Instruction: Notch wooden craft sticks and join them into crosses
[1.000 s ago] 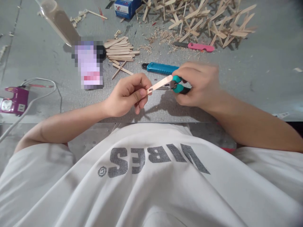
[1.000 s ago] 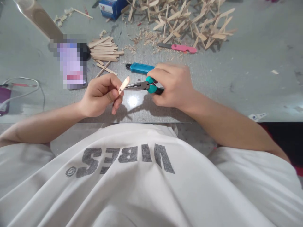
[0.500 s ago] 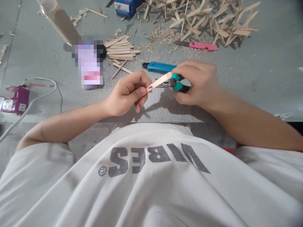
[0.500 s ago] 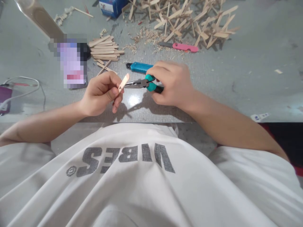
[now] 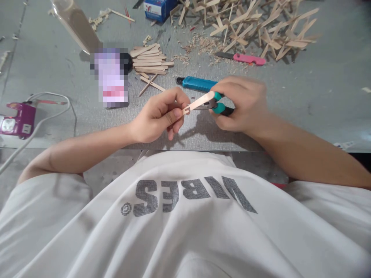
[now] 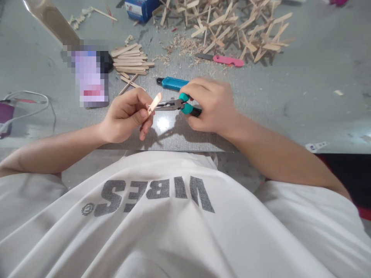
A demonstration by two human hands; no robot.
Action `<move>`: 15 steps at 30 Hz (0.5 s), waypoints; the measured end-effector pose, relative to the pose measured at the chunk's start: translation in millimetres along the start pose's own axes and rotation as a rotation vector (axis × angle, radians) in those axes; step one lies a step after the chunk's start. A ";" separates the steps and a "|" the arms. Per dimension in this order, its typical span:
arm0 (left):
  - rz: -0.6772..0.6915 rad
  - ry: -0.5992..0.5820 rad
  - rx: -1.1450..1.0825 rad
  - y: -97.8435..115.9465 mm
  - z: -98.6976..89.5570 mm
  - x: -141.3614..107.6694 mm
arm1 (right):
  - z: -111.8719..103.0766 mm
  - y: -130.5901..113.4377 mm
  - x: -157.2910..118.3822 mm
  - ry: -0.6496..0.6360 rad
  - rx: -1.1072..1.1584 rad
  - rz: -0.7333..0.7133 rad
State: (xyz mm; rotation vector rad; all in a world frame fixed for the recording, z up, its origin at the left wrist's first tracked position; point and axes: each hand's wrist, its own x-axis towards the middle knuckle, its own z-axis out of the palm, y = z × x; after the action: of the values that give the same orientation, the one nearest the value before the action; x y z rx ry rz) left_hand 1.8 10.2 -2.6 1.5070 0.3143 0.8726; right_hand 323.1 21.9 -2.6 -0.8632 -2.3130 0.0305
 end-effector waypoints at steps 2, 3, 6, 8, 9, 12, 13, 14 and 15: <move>0.005 -0.004 0.018 -0.6 -0.4 -0.8 | 0.4 0.2 -0.7 0.000 -0.003 -0.016; 0.002 -0.003 0.029 -0.3 -0.2 -1.4 | 0.4 0.3 -0.9 -0.003 -0.016 -0.020; -0.024 -0.010 0.039 1.7 1.0 -2.9 | -0.9 -0.5 -1.5 -0.045 -0.083 0.018; -0.033 -0.035 0.008 2.8 1.4 -3.1 | -2.3 -2.2 -1.5 -0.060 -0.107 0.024; -0.034 -0.048 -0.011 2.9 1.2 -2.8 | -3.1 -3.3 -1.3 -0.067 -0.108 0.022; -0.036 -0.056 -0.043 1.2 -1.2 -1.2 | -5.3 -7.2 1.0 -0.119 -0.104 0.078; -0.038 -0.052 -0.046 0.2 -2.1 -0.7 | -5.8 -8.5 2.3 -0.145 -0.102 0.113; -0.039 -0.050 -0.048 -0.8 -3.0 -0.5 | -6.3 -9.7 3.7 -0.167 -0.094 0.146; -0.040 -0.053 -0.050 -1.7 -3.7 -0.5 | -6.6 -10.8 5.0 -0.179 -0.081 0.171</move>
State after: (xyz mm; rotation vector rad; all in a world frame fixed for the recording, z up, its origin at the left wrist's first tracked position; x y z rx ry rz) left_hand -0.5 12.8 -4.7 1.4702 0.2811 0.8018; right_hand 318.0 15.1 8.0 -1.1394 -2.4127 0.0914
